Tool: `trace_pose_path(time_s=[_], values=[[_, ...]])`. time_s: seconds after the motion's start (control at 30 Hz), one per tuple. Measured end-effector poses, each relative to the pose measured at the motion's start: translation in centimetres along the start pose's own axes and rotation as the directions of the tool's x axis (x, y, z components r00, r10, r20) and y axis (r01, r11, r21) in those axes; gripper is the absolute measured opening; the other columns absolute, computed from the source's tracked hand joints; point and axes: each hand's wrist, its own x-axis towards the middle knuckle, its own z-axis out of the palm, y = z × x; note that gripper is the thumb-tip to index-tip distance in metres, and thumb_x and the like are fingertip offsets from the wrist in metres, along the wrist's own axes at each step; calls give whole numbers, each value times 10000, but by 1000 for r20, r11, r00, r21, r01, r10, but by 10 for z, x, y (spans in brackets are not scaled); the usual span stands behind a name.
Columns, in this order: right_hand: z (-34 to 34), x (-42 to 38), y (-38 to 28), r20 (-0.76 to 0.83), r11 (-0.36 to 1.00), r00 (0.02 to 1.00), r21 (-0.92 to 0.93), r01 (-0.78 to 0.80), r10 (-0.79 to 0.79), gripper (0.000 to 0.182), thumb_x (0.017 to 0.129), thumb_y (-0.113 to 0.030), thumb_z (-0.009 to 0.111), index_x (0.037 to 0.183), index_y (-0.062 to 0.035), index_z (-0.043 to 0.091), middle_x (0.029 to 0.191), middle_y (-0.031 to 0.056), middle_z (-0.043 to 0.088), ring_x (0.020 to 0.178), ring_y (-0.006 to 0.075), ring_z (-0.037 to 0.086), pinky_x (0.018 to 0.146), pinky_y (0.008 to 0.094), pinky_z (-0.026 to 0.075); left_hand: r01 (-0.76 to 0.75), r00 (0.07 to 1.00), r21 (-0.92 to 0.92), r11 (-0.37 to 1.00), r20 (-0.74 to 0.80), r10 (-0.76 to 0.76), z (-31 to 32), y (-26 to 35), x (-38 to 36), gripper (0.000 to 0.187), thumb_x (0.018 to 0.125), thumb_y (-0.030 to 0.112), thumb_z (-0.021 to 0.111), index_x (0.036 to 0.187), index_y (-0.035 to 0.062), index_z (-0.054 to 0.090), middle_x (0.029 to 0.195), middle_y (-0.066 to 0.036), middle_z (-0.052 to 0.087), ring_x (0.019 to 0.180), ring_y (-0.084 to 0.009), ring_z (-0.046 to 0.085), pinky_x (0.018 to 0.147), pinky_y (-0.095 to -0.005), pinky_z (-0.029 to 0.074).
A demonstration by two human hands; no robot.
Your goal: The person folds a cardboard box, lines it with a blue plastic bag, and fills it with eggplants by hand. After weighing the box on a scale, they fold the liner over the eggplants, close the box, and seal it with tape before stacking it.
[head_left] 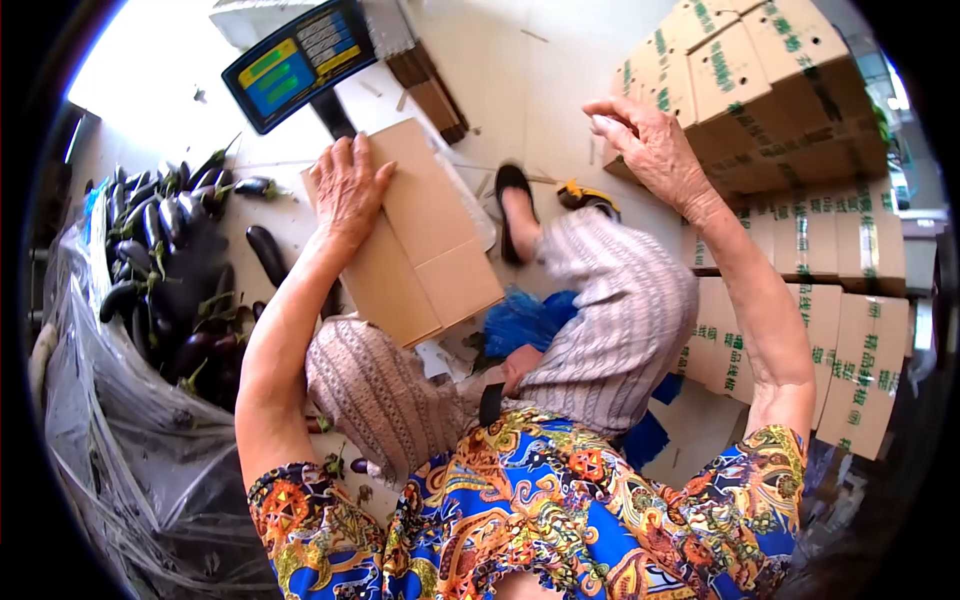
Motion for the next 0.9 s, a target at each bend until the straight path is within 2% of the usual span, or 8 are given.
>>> trace_pose_path(time_s=[0.1, 0.17, 0.23, 0.37, 0.57, 0.67, 0.73, 0.9], values=[[-3, -20, 79, 59, 959, 960, -90, -268, 274, 258, 935, -217, 607, 1134, -70, 683, 926, 88, 726, 847, 152, 674, 785, 299, 535, -7, 1000, -7, 1000, 24, 7, -2, 2, 1, 596, 908, 371, 640, 1379, 50, 468, 1303, -165, 474, 1237, -351, 427, 1021, -497, 334], [29, -46, 166, 59, 974, 974, -75, -214, 219, 236, 880, -240, 636, 1006, -51, 697, 937, 159, 717, 882, 281, 709, 799, 378, 551, -5, 1000, 23, 1000, 19, 5, -1, 2, 2, 562, 914, 355, 637, 1369, 62, 487, 1286, -159, 482, 1223, -343, 435, 1018, -485, 338], [64, -77, 230, 69, 961, 965, -132, -243, 254, 281, 828, -282, 667, 989, -55, 704, 944, 165, 714, 904, 332, 693, 808, 414, 549, 1, 1000, 8, 1000, 27, -1, 3, -2, 6, 523, 929, 358, 616, 1352, 70, 508, 1231, -147, 495, 1198, -326, 448, 1013, -469, 337], [117, -97, 276, 163, 835, 826, -234, -499, 539, 465, 816, -198, 660, 1240, -20, 595, 1212, 224, 628, 1147, 393, 579, 999, 441, 465, 49, 992, 56, 997, 111, -55, 2, -2, 15, 467, 953, 347, 581, 1333, 81, 526, 1195, -134, 502, 1164, -302, 464, 996, -455, 340], [182, -77, 334, 80, 807, 838, -333, -488, 540, 554, 773, -129, 650, 1295, -28, 495, 1327, 208, 537, 1234, 399, 474, 1038, 440, 428, -8, 997, 30, 1000, 82, 6, 3, -7, 29, 309, 919, 278, 615, 1151, 75, 602, 1052, -120, 540, 1031, -311, 515, 895, -426, 408], [203, -65, 341, 105, 690, 732, -447, -570, 673, 492, 737, -63, 599, 1222, -43, 522, 1197, 198, 606, 1102, 418, 561, 968, 475, 463, -10, 994, 38, 999, 105, 6, -4, -3, 34, 273, 908, 235, 612, 1130, 77, 608, 1041, -130, 552, 1019, -326, 523, 905, -425, 409], [233, -83, 376, -67, 735, 884, -529, -424, 462, 483, 726, -26, 631, 1201, -64, 556, 1097, 183, 572, 1052, 389, 554, 867, 494, 470, -22, 994, 43, 999, 104, 18, -3, -4, 35, 252, 900, 226, 617, 1104, 78, 613, 1012, -119, 552, 994, -316, 524, 874, -420, 418], [226, -69, 359, -15, 693, 910, -643, -327, 415, 380, 732, 11, 658, 1093, -74, 575, 1117, 199, 531, 1075, 419, 517, 890, 471, 477, -20, 999, 10, 1000, 46, 19, -2, -10, 32, 250, 870, 238, 668, 1066, 92, 616, 986, -87, 553, 964, -290, 536, 836, -402, 434]])
